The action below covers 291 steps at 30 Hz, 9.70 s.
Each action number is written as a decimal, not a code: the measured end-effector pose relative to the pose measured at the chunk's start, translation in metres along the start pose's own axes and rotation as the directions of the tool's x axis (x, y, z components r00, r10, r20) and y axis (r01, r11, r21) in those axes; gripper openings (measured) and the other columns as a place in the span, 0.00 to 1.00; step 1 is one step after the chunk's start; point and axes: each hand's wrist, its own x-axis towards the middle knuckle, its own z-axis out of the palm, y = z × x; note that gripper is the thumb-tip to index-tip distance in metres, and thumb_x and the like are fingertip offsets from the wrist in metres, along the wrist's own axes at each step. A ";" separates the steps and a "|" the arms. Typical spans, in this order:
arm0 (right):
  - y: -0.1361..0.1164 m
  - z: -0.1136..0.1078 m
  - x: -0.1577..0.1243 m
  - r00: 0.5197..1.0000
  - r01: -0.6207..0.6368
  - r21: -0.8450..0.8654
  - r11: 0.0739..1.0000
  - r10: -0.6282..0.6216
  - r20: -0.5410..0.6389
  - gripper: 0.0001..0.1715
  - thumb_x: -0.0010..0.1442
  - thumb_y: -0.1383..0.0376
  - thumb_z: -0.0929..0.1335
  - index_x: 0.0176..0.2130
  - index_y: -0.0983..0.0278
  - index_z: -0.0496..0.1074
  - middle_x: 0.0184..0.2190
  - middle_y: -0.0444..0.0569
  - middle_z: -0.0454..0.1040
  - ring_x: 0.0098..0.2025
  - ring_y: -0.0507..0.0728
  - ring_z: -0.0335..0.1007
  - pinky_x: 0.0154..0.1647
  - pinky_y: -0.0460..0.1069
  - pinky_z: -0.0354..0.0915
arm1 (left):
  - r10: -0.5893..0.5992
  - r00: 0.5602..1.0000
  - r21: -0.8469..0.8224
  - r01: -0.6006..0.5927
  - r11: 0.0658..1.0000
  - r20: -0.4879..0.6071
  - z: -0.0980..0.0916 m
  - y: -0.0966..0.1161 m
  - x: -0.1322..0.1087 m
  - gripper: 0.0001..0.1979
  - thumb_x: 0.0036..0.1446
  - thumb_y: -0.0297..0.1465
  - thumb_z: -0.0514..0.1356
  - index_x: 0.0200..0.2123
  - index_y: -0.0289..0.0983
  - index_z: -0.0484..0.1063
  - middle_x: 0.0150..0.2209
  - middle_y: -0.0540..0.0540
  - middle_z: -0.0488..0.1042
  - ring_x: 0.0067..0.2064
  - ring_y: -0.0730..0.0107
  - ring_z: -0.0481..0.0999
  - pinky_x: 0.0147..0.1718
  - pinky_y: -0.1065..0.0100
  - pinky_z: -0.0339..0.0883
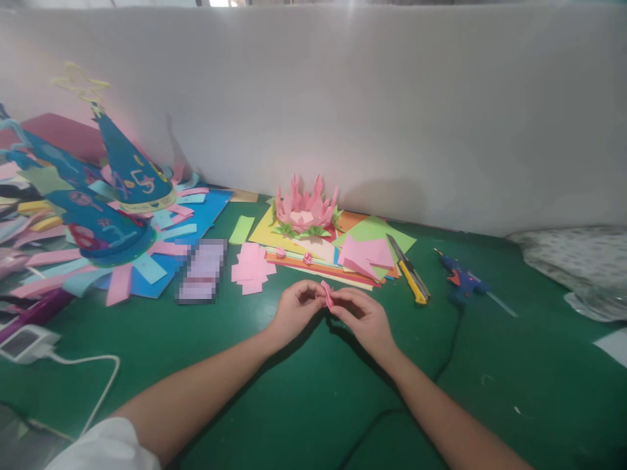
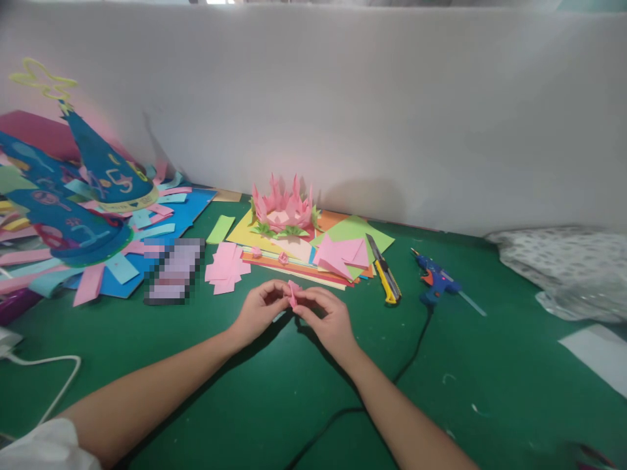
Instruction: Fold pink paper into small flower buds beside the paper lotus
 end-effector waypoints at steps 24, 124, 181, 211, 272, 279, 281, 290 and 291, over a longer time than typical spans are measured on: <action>-0.001 0.002 -0.001 1.000 -0.018 0.080 0.997 0.017 0.014 0.11 0.51 0.63 0.71 0.36 0.61 0.70 0.34 0.47 0.72 0.34 0.55 0.70 0.37 0.50 0.69 | -0.018 0.999 -0.055 0.020 0.998 0.036 0.001 0.003 -0.001 0.11 0.44 0.34 0.66 0.28 0.33 0.73 0.33 0.47 0.72 0.34 0.72 0.71 0.37 0.69 0.66; -0.001 0.002 -0.001 0.975 -0.161 -0.048 0.986 0.166 0.148 0.09 0.54 0.61 0.67 0.27 0.64 0.71 0.23 0.45 0.71 0.26 0.53 0.66 0.28 0.46 0.63 | 0.000 0.999 0.219 0.007 0.976 -0.035 -0.003 -0.006 -0.002 0.11 0.48 0.36 0.62 0.23 0.34 0.67 0.23 0.51 0.68 0.26 0.76 0.65 0.28 0.72 0.60; 0.004 0.006 -0.002 0.988 -0.131 0.037 0.991 0.128 0.085 0.15 0.50 0.60 0.70 0.33 0.61 0.61 0.24 0.40 0.64 0.23 0.49 0.60 0.25 0.45 0.61 | -0.207 0.976 -0.187 0.191 0.964 -0.070 0.001 0.006 0.000 0.22 0.40 0.35 0.67 0.37 0.35 0.63 0.21 0.54 0.71 0.21 0.80 0.68 0.25 0.74 0.62; -0.001 0.000 0.002 1.000 -0.011 -0.200 0.980 0.013 0.009 0.08 0.57 0.63 0.65 0.28 0.62 0.71 0.29 0.48 0.72 0.33 0.56 0.68 0.36 0.50 0.63 | -0.236 0.971 -0.187 0.237 0.953 0.031 0.002 0.001 0.001 0.25 0.44 0.38 0.65 0.44 0.32 0.65 0.23 0.52 0.73 0.26 0.75 0.74 0.36 0.68 0.69; 0.007 0.007 0.000 0.967 -0.244 0.237 0.940 0.217 0.137 0.19 0.55 0.60 0.67 0.44 0.59 0.58 0.23 0.38 0.66 0.27 0.51 0.66 0.31 0.46 0.62 | -0.133 0.991 -0.002 0.133 0.991 -0.019 0.001 0.002 -0.001 0.14 0.44 0.31 0.64 0.34 0.32 0.67 0.27 0.50 0.72 0.26 0.78 0.70 0.27 0.74 0.64; 0.005 0.005 0.000 0.937 -0.333 0.295 0.896 0.279 0.211 0.20 0.53 0.58 0.68 0.42 0.59 0.56 0.24 0.40 0.70 0.28 0.52 0.69 0.30 0.47 0.63 | -0.192 0.981 -0.018 0.192 0.981 -0.031 0.002 0.005 -0.002 0.16 0.42 0.31 0.65 0.34 0.31 0.67 0.24 0.50 0.73 0.24 0.78 0.70 0.26 0.73 0.64; 0.003 0.005 0.001 0.935 -0.329 0.278 0.902 0.271 0.227 0.19 0.54 0.58 0.68 0.41 0.60 0.57 0.25 0.41 0.70 0.29 0.53 0.69 0.31 0.47 0.63 | -0.214 0.976 -0.018 0.214 0.977 -0.032 0.001 0.005 -0.002 0.18 0.41 0.32 0.66 0.36 0.32 0.67 0.24 0.50 0.73 0.23 0.77 0.70 0.25 0.73 0.63; 0.001 0.002 -0.001 0.963 -0.249 0.194 0.949 0.223 0.149 0.13 0.56 0.59 0.66 0.42 0.61 0.66 0.29 0.44 0.68 0.30 0.52 0.66 0.30 0.47 0.64 | -0.122 0.989 0.288 0.091 0.953 0.089 0.000 -0.003 -0.008 0.18 0.49 0.30 0.59 0.43 0.38 0.59 0.20 0.55 0.70 0.21 0.77 0.68 0.21 0.76 0.57; 0.001 0.002 0.000 0.963 -0.253 0.200 0.946 0.226 0.149 0.13 0.56 0.59 0.65 0.41 0.61 0.67 0.29 0.44 0.67 0.30 0.52 0.65 0.30 0.47 0.64 | -0.096 0.988 0.360 0.047 0.932 0.118 0.000 -0.002 -0.010 0.18 0.50 0.29 0.58 0.44 0.38 0.58 0.21 0.55 0.71 0.21 0.77 0.67 0.22 0.75 0.57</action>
